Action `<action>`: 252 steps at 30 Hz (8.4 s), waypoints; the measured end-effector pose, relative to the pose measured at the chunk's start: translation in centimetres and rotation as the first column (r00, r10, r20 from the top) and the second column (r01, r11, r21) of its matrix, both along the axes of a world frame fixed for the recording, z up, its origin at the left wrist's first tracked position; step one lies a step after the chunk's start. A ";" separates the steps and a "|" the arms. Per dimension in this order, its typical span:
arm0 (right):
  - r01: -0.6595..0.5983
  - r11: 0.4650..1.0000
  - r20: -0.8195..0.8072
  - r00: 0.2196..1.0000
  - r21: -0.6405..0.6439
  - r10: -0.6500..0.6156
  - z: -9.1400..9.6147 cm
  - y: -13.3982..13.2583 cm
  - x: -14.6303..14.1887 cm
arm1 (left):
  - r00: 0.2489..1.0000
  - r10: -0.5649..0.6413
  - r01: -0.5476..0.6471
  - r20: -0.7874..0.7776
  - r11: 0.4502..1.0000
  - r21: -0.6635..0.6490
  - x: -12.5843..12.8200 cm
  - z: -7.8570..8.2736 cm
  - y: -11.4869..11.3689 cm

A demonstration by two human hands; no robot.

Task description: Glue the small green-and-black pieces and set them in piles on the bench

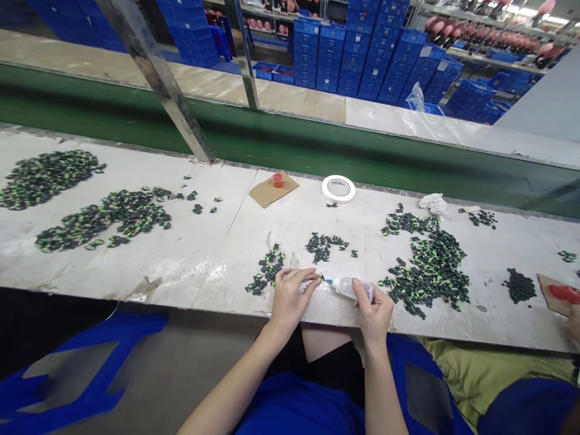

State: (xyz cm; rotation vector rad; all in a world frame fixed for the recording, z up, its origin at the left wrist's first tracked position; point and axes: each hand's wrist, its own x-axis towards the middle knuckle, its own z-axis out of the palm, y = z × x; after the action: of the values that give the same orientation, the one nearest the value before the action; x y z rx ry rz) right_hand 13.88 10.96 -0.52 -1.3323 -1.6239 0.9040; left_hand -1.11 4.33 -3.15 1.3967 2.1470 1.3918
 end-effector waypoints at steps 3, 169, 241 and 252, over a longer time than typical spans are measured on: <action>-0.006 1.000 -0.015 1.000 -0.004 0.006 0.0 0.0 0.0 | 1.000 0.005 -0.005 0.000 1.000 0.004 0.0 0.0 0.0; -0.009 0.996 -0.128 0.992 -0.086 -0.002 -0.2 0.6 -0.9 | 0.998 0.055 -0.056 0.008 0.996 0.063 -0.4 -0.4 -1.1; 0.076 0.960 -0.037 0.997 0.269 -0.068 -1.1 -1.8 -0.7 | 0.958 -0.061 0.022 -0.281 0.990 -0.138 -4.0 1.9 3.9; -0.172 0.960 -0.485 0.874 -0.220 0.046 -0.2 -1.8 -2.9 | 0.923 -0.242 0.227 0.300 0.970 0.084 0.4 2.9 0.1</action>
State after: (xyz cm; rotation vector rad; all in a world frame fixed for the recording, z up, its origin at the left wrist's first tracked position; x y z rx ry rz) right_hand 10.99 9.14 -0.70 -1.0729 -1.2319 1.4278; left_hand -0.70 4.45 -0.27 1.3006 1.7014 1.4634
